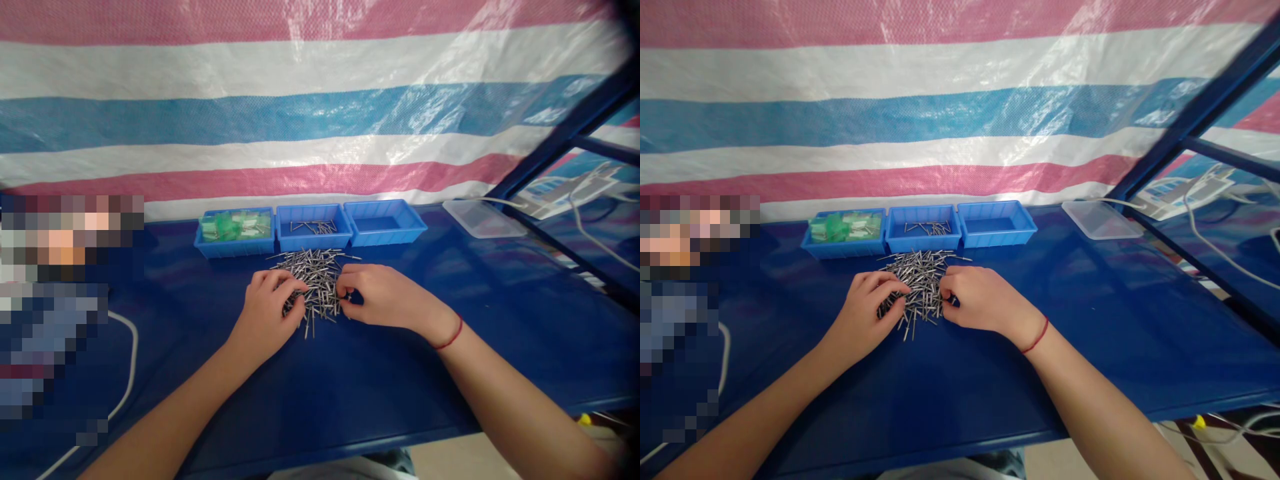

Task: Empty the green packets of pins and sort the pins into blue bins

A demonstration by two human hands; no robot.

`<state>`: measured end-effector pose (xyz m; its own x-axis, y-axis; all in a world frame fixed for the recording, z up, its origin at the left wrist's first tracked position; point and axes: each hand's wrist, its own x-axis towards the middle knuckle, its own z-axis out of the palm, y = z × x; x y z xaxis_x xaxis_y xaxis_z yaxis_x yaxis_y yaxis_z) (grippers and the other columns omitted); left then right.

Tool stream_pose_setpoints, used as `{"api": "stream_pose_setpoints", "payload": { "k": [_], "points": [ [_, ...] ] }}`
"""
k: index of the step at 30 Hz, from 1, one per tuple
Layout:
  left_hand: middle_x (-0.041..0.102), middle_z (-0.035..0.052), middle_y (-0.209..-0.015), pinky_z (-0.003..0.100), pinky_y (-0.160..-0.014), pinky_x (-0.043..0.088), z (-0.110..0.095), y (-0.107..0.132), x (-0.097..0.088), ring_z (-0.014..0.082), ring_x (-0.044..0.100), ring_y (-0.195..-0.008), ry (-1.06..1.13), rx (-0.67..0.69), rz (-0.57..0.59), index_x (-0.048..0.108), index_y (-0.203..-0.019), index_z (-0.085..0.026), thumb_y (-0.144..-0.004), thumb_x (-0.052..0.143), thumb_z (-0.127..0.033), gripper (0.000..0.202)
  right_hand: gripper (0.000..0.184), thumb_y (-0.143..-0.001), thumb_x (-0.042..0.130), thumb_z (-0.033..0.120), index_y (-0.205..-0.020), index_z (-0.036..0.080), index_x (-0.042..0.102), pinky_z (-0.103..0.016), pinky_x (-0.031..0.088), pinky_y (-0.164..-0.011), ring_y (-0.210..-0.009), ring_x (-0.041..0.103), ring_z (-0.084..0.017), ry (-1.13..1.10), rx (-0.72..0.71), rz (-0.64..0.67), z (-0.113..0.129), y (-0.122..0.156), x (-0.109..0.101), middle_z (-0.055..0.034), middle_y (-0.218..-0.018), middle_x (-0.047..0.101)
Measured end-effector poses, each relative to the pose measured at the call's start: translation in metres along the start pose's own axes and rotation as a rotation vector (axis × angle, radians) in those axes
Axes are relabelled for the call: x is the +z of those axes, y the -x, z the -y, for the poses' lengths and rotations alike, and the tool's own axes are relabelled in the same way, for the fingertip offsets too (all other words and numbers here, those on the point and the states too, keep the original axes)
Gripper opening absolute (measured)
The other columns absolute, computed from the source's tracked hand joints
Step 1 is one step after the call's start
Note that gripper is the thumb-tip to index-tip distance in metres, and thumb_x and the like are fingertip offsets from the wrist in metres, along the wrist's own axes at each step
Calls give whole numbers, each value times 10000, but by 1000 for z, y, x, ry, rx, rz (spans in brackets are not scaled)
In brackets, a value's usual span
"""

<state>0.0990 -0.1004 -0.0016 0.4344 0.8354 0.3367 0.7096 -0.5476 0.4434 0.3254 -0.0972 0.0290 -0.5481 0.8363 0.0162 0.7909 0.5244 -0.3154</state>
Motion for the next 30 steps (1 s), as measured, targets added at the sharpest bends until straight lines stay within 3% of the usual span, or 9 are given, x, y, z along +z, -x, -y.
{"api": "stream_pose_setpoints", "payload": {
  "k": [6,15,19,23,30],
  "points": [
    [635,54,-1056,429,-924,404,-1,0,0,248,500,-1036,3,-3,-7,682,-970,-224,-874,537,-191,177,80,-793,540,165,-735,193,588,-257,337,-642,-709,546,-132,41,23,-11,2,0,-4,-5,-785,595],
    [653,54,-1035,417,-914,423,-5,-1,-1,243,530,-1024,60,5,-30,665,-1005,-219,-875,557,-206,170,70,-790,536,153,-730,186,553,-274,349,-614,-643,505,-134,106,70,-287,8,7,-17,-12,-745,563],
    [678,37,-991,359,-852,468,-10,0,-2,200,593,-923,208,-14,-76,624,-1087,-220,-879,594,-270,216,86,-841,523,160,-782,184,580,-267,418,-640,-672,530,-131,-282,-13,-437,19,1,-3,-21,-772,581],
    [690,6,-907,253,-685,496,-18,2,-5,135,623,-749,387,-62,-131,643,-1027,-227,-886,590,-267,156,97,-884,537,238,-827,190,600,-239,438,-578,-657,537,-117,-750,-19,-385,35,-3,17,-15,-784,595],
    [691,-10,-820,240,-691,507,-26,4,-10,127,636,-730,468,-102,-243,658,-908,-207,-846,638,-233,71,112,-866,598,298,-853,187,594,-225,420,-554,-606,511,-92,-1133,33,-343,43,-6,28,18,-722,563]
  ]
}}
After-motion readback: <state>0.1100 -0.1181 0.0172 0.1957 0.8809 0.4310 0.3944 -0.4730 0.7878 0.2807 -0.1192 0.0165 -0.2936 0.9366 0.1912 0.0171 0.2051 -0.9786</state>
